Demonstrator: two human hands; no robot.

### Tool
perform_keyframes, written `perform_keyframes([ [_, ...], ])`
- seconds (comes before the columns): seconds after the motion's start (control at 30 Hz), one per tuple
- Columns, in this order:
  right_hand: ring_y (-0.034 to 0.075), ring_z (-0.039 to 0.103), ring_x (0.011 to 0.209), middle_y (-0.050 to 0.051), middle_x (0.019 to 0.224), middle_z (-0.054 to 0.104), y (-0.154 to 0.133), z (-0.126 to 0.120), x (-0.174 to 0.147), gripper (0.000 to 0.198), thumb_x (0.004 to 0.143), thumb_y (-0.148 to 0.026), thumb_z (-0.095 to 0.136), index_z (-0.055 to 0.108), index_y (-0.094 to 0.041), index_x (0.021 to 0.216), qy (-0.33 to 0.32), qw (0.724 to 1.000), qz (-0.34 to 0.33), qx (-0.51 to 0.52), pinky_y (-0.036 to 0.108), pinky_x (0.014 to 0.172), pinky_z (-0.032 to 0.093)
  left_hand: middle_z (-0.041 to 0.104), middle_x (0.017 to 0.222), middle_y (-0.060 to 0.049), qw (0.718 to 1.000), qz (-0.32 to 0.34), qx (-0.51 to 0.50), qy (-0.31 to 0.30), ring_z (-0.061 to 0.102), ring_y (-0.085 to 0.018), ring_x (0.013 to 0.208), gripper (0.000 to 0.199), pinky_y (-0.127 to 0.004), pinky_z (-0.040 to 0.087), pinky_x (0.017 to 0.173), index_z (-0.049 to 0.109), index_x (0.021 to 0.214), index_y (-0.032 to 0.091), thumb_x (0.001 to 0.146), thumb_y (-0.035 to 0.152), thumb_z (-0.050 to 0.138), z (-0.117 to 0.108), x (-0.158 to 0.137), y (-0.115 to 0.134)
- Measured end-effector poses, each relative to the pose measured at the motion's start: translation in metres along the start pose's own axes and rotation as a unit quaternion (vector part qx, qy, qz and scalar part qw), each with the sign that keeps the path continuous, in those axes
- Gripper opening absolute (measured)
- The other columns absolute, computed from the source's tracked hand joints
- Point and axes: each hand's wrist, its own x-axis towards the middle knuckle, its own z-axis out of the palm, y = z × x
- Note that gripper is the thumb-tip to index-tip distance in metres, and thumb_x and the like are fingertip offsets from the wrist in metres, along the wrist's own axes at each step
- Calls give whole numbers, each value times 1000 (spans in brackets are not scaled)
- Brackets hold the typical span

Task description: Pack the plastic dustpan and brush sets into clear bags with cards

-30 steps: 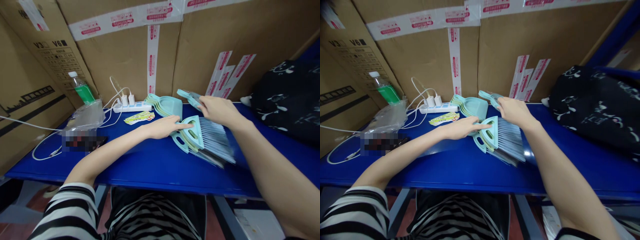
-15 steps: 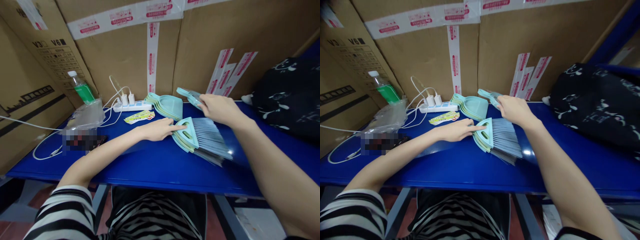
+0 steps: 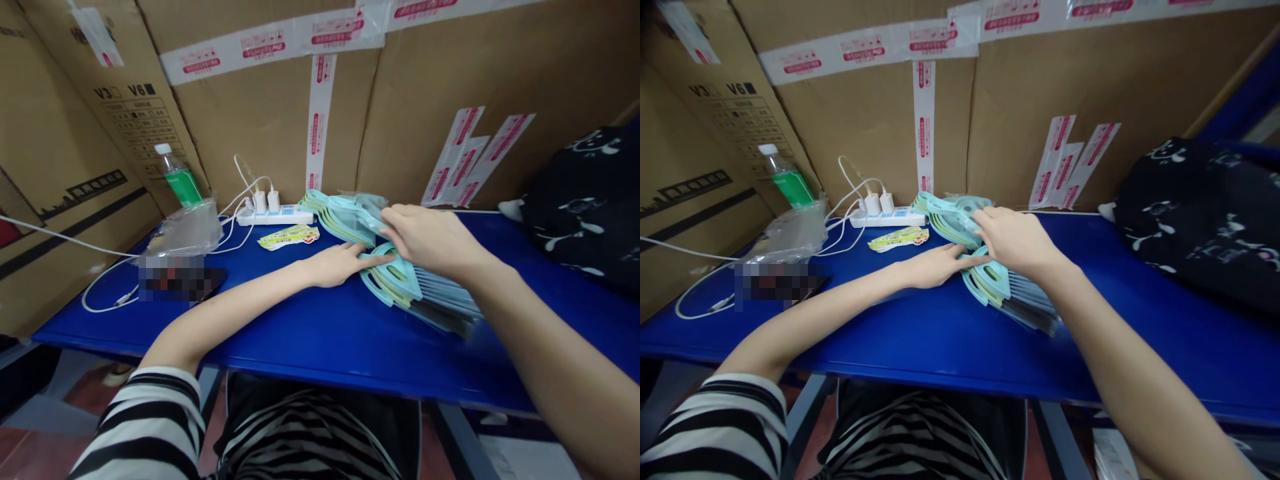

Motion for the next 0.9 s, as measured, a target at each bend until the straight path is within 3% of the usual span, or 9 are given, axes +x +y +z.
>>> perform_keyframes([
  [0.13, 21, 62, 72, 9, 80, 67, -5, -2, -2, 18, 90, -21, 41, 58, -21, 88, -10, 999, -23, -19, 28, 49, 31, 52, 134, -18, 996, 12, 37, 77, 58, -26, 112, 56, -38, 51, 91, 37, 148, 18, 93, 7, 39, -5, -17, 0],
  [0.27, 21, 62, 73, 8, 81, 67, -14, -7, -3, 19, 91, -18, 41, 59, -21, 88, -17, 998, -51, -39, 27, 48, 30, 59, 123, -16, 983, 0, 69, 170, 59, -25, 107, 38, -41, 51, 90, 53, 130, 16, 96, 10, 37, -20, -59, -11],
  [0.4, 21, 63, 77, 8, 82, 68, -40, -19, -6, 19, 90, -10, 45, 61, -19, 91, -16, 993, -112, -33, 27, 51, 31, 58, 121, -16, 958, -96, 62, 265, 57, -28, 110, 32, -44, 50, 91, 54, 128, 16, 99, 22, 42, -31, -99, -24],
  [0.47, 22, 64, 81, 10, 84, 69, -57, -24, -5, 19, 88, -6, 47, 62, -18, 90, -5, 989, -145, -25, 28, 53, 31, 58, 122, -17, 959, -135, 44, 243, 58, -29, 109, 43, -44, 51, 89, 50, 136, 16, 98, 38, 48, -32, -111, -27],
  [0.53, 22, 64, 79, 11, 84, 69, -73, -25, -2, 20, 88, -5, 47, 63, -17, 90, 5, 984, -176, -25, 29, 54, 32, 62, 119, -15, 972, -153, 15, 179, 62, -28, 103, 53, -42, 53, 86, 46, 141, 17, 98, 48, 48, -31, -118, -27],
  [0.63, 21, 62, 70, 8, 76, 67, -90, -16, 5, 24, 90, -4, 44, 64, -16, 90, 16, 980, -196, -32, 30, 53, 31, 65, 118, -12, 979, -170, -23, 108, 66, -24, 98, 50, -36, 54, 82, 47, 142, 20, 101, 47, 42, -28, -125, -26],
  [0.8, 20, 60, 69, 7, 73, 65, -94, 6, 5, 20, 97, -17, 46, 64, -16, 88, 88, 968, -233, 21, 29, 59, 37, 65, 103, -9, 981, -156, -38, 113, 65, -20, 88, 45, -32, 53, 79, 50, 141, 19, 104, 39, 37, -25, -138, -29],
  [0.9, 20, 59, 72, 8, 76, 65, -84, 8, 1, 29, 101, -27, 40, 62, -17, 86, 108, 966, -220, 81, 30, 63, 40, 63, 100, -7, 980, -142, -56, 127, 63, -19, 86, 46, -31, 52, 80, 50, 142, 19, 104, 40, 34, -26, -148, -33],
])
